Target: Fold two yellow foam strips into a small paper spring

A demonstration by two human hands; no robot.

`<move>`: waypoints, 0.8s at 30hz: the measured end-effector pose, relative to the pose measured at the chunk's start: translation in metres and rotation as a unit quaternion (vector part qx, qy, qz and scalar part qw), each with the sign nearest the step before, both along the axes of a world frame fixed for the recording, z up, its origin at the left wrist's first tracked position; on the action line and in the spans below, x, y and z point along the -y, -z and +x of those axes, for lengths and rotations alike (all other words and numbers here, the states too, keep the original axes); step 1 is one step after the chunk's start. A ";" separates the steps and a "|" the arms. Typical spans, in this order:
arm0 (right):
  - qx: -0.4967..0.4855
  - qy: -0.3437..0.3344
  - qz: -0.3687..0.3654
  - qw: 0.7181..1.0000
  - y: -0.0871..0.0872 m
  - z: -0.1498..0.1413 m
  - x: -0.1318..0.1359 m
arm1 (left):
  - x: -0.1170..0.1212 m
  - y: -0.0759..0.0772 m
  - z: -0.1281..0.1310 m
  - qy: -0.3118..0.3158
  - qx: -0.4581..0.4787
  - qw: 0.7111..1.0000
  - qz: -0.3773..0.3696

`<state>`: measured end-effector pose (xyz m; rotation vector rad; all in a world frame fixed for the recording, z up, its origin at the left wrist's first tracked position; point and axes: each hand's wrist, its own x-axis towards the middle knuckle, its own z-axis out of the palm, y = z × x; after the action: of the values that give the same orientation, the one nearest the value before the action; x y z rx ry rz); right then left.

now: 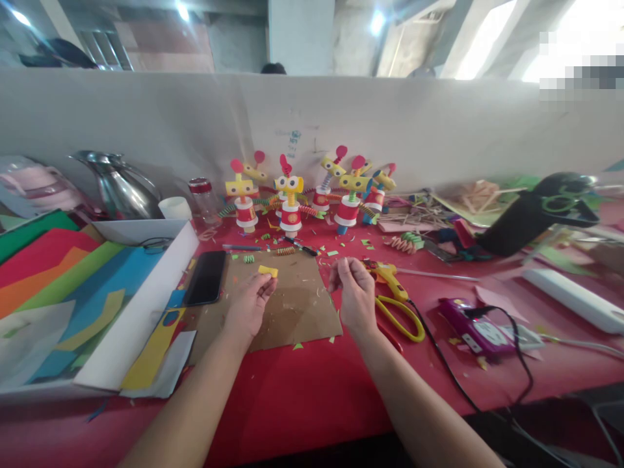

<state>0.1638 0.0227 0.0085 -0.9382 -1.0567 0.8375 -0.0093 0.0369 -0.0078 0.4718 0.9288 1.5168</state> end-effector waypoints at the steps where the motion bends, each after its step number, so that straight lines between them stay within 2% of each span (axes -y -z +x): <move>1: 0.018 -0.008 -0.010 1.000 0.001 0.000 -0.002 | -0.001 0.000 -0.001 -0.002 -0.002 1.000 -0.001; 5: 0.113 -0.024 -0.026 0.993 0.010 -0.010 -0.001 | -0.004 0.003 -0.006 -0.005 -0.053 0.999 0.003; 7: 0.128 -0.013 -0.006 0.992 0.011 -0.014 0.000 | -0.005 0.004 -0.009 -0.011 -0.146 0.989 0.013; 9: 0.118 0.008 0.012 0.993 0.011 -0.013 0.000 | -0.005 0.006 -0.014 -0.023 -0.295 0.955 0.026; 11: 0.114 0.023 0.013 0.993 0.011 -0.010 -0.002 | -0.005 0.007 -0.018 -0.035 -0.468 0.882 0.042; 14: 0.191 0.034 0.004 0.981 0.013 -0.006 -0.003 | -0.007 0.010 -0.022 -0.047 -0.673 0.734 0.081; 16: 0.283 0.054 0.009 0.958 0.015 -0.006 -0.002 | -0.007 0.012 -0.022 -0.039 -0.755 0.644 0.121; 18: 0.357 0.076 0.005 0.931 0.017 -0.006 -0.001 | -0.007 0.013 -0.020 0.000 -0.805 0.574 0.151; 19: 0.378 0.082 -0.004 0.922 0.017 -0.006 -0.001 | -0.006 0.013 -0.019 0.026 -0.821 0.548 0.157; 21: 0.391 0.087 -0.030 0.916 0.017 -0.006 -0.002 | -0.004 0.011 -0.016 0.070 -0.839 0.515 0.159; 24: 0.371 0.082 -0.057 0.923 0.017 -0.005 -0.004 | -0.002 0.009 -0.013 0.099 -0.841 0.503 0.169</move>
<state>0.1589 0.0265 -0.0084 -1.4799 -1.5552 0.3954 -0.0226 0.0386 -0.0168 2.5076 1.8277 0.5247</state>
